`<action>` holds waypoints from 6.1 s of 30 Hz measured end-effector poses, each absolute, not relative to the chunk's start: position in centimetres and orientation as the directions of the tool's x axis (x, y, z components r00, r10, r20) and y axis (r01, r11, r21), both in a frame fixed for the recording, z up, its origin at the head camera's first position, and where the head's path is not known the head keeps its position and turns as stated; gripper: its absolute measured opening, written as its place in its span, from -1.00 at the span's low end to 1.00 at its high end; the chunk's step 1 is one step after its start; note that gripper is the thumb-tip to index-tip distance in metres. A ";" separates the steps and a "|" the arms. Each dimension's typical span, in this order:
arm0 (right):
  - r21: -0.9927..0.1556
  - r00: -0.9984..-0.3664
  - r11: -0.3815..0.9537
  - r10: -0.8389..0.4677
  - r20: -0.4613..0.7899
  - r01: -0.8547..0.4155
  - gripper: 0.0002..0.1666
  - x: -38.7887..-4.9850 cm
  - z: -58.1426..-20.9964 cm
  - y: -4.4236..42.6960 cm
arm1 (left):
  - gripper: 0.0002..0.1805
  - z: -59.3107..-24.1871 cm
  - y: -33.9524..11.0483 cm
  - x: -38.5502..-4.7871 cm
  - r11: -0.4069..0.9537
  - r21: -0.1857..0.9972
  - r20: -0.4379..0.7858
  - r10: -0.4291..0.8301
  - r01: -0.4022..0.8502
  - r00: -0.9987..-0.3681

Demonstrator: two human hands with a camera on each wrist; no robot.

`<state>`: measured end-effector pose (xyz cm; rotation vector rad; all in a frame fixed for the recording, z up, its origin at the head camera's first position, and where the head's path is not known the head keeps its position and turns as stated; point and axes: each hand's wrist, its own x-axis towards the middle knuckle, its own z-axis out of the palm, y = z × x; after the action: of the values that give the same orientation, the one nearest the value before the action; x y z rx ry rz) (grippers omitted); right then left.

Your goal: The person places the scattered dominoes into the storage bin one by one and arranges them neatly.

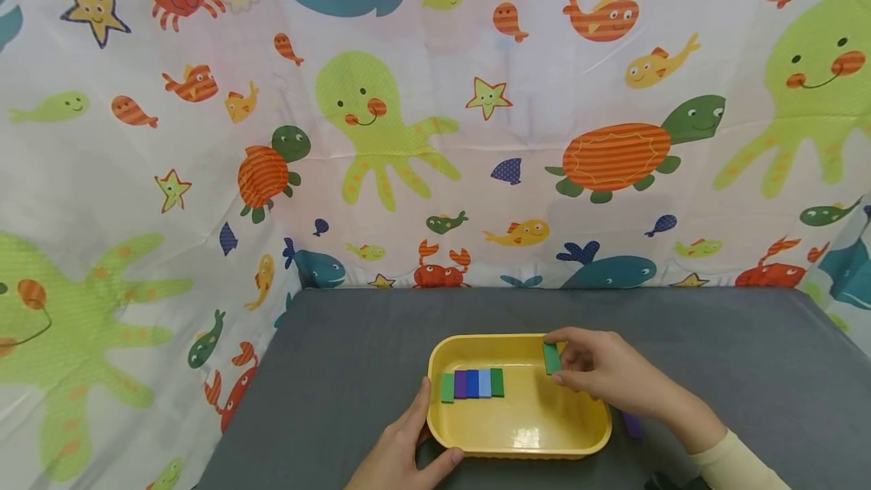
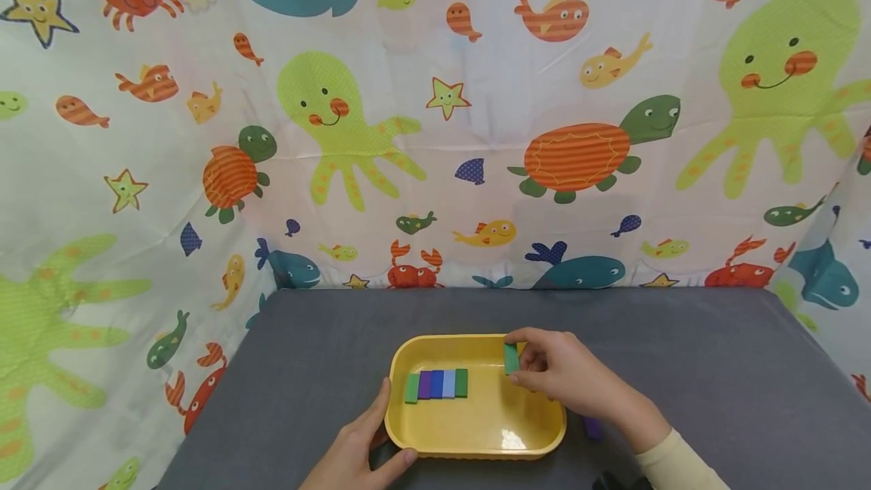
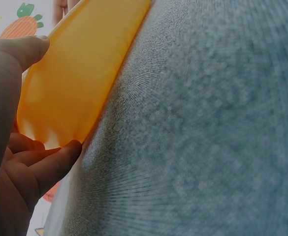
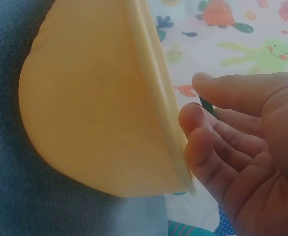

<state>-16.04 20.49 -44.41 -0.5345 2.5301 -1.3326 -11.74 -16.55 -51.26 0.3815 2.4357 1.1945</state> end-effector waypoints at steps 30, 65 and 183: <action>-0.843 -0.882 0.502 -0.466 -0.074 -0.194 -0.36 -17.6 -46.3 16.7 | 0.32 -51.0 -16.5 -11.6 0.612 0.791 -0.272 0.385 0.023 -0.882; -0.795 -0.898 0.581 -0.425 -0.114 -0.174 -0.42 -18.4 -47.8 14.7 | 0.30 -51.0 -16.5 -11.8 0.597 0.802 -0.273 0.396 0.019 -0.877; -0.853 -0.961 0.515 -0.268 -0.065 -0.086 -0.33 -16.0 -46.6 27.7 | 0.26 -51.1 -16.7 -11.6 0.577 0.812 -0.208 0.419 0.083 -0.884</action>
<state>-16.00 27.68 -46.62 -0.3030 2.5657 -1.4281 -11.59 -16.73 -51.14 0.4061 2.4326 1.2242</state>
